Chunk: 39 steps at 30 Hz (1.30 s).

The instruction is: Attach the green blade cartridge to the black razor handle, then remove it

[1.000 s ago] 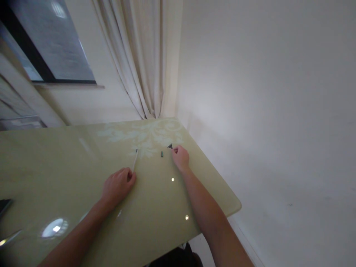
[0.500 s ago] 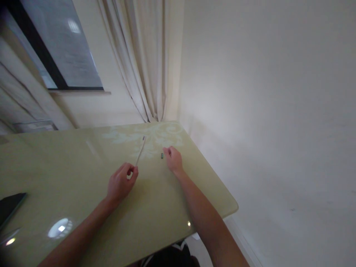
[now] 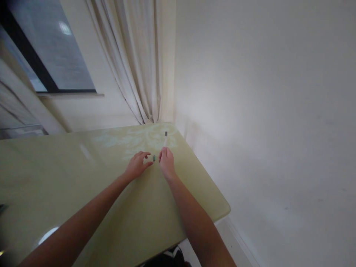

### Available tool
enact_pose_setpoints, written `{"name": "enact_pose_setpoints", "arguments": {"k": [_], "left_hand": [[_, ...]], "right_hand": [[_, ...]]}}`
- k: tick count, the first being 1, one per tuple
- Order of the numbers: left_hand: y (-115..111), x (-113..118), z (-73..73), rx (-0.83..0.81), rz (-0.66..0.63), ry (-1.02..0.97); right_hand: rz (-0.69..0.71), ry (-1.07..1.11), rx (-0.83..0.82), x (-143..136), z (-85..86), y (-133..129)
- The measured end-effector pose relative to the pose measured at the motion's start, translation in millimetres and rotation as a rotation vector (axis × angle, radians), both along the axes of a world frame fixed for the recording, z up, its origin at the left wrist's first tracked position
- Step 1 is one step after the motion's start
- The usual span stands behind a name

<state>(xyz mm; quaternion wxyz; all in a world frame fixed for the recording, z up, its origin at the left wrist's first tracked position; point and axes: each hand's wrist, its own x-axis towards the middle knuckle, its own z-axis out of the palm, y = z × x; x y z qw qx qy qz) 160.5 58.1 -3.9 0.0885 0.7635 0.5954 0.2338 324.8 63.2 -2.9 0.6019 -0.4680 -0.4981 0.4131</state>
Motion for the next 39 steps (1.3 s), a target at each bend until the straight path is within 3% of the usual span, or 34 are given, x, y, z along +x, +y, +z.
{"name": "enact_pose_setpoints", "arguments": {"k": [4,9,14,16,20,26,34,39], "left_hand": [[20,6,-11.2,-0.093,0.075,-0.017],[13,11,-14.0,-0.095,0.067,-0.095],[-27,-22,-20.0,-0.056,0.011,-0.227],[-51,-44,-24.4,0.029,-0.038,-0.396],[-88,-73,-20.9,0.182,0.042,-0.463],[-101,-61,-1.4,0.443,0.019,-0.378],[-110,-54,-2.4,0.528,-0.04,-0.28],[-111,-51,-1.5,0.506,-0.04,-0.237]], "right_hand": [[0.017,0.026,-0.019,-2,-4.7,2],[-0.03,-0.078,0.026,-1,-6.5,0],[0.03,-0.185,-0.033,-1,-1.8,-7],[0.105,-0.251,-0.071,-5,0.9,-13],[0.29,-0.309,-0.101,-21,5.2,-36],[0.479,-0.304,-0.072,-34,10.0,-64],[0.569,-0.192,-0.129,-32,9.2,-69],[0.543,-0.168,-0.104,-32,11.0,-71]]}}
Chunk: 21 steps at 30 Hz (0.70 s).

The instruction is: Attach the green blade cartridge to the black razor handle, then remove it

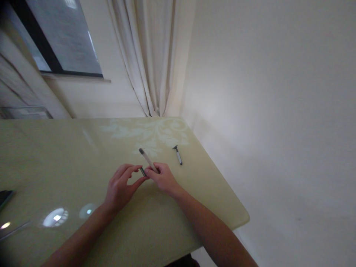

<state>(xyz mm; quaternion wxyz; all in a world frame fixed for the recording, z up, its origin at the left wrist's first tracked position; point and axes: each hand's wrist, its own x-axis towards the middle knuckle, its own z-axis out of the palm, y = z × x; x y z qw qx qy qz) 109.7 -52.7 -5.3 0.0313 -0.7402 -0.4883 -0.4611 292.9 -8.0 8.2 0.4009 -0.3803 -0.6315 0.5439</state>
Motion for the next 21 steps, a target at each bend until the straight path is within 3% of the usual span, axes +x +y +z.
{"name": "enact_pose_setpoints", "arguments": {"k": [8,16,21], "left_hand": [[1.0,1.4,-1.2,-0.134,-0.072,-0.096],[-0.4,4.7,2.1,-0.21,-0.288,-0.181],[0.8,6.9,-0.4,-0.244,-0.21,-0.264]], "right_hand": [[-0.075,-0.09,0.062,3.6,0.4,4.3],[-0.046,-0.132,0.054,6.3,1.9,5.7],[0.034,-0.102,-0.014,5.5,3.3,2.1]]}}
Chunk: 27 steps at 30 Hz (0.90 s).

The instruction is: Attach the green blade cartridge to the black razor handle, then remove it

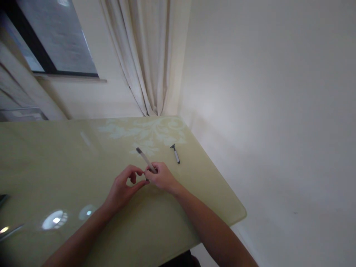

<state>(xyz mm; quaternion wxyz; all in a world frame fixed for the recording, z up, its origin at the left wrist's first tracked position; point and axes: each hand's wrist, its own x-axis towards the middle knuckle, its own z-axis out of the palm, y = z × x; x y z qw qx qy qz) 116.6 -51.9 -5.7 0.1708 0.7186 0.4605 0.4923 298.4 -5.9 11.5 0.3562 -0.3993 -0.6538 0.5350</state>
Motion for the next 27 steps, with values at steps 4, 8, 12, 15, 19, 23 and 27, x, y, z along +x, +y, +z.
{"name": "enact_pose_setpoints", "arguments": {"k": [4,8,12,15,19,23,27], "left_hand": [[1,0,0.5,-0.017,-0.062,0.0],[2,-1,2.4,-0.032,-0.063,-0.018],[5,-6,6.2,-0.062,0.015,-0.073],[10,-13,8.6,-0.088,0.072,-0.126],[12,-16,9.3,-0.081,0.129,-0.165],[7,-9,9.6,-0.067,0.111,-0.134],[1,-2,9.6,-0.048,0.063,-0.119]], "right_hand": [[0.042,-0.005,-0.003,-1,-2.1,-1],[0.068,-0.029,0.022,0,-1.6,0],[-0.031,-0.057,0.178,11,5.6,8],[-0.102,-0.131,0.294,23,11.4,16],[-0.091,-0.167,0.341,26,11.0,20],[-0.036,-0.013,0.112,12,4.3,10],[-0.002,0.112,-0.052,1,4.0,1]]}}
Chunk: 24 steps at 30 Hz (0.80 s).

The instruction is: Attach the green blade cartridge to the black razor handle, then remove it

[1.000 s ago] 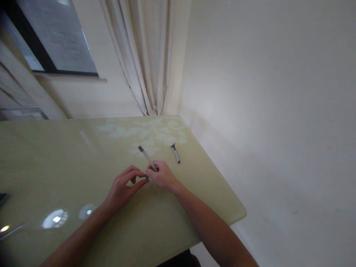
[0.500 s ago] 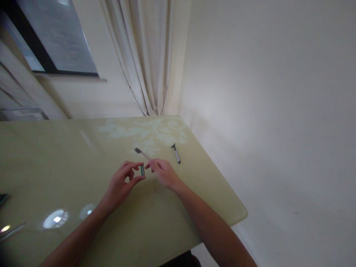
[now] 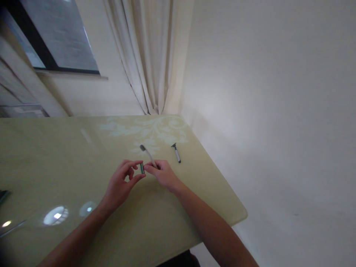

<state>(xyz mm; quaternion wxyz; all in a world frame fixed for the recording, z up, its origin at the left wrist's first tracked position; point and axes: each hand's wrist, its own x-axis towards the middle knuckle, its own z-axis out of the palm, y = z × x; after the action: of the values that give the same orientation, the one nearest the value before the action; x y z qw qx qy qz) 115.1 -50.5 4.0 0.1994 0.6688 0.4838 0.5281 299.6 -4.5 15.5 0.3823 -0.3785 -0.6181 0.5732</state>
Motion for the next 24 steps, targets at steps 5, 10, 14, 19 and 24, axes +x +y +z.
{"name": "enact_pose_setpoints", "arguments": {"k": [5,10,14,19,24], "left_hand": [[-0.7,1.0,-1.9,0.02,-0.03,0.018],[-0.5,0.5,-4.2,0.036,-0.045,0.039],[-1.0,1.2,-4.8,0.057,-0.057,0.047],[-2.4,1.8,-3.1,0.058,-0.06,0.069],[-3.1,1.6,-1.3,0.066,-0.041,0.083]], "right_hand": [[0.009,0.072,-0.116,0.0,2.2,-2.4],[0.008,0.08,-0.119,-0.4,1.0,-1.8],[0.004,0.088,-0.132,-1.6,-0.3,-2.1],[0.012,0.105,-0.143,-3.2,-2.1,-2.9],[-0.001,0.11,-0.15,-3.5,-3.2,-2.4]]}}
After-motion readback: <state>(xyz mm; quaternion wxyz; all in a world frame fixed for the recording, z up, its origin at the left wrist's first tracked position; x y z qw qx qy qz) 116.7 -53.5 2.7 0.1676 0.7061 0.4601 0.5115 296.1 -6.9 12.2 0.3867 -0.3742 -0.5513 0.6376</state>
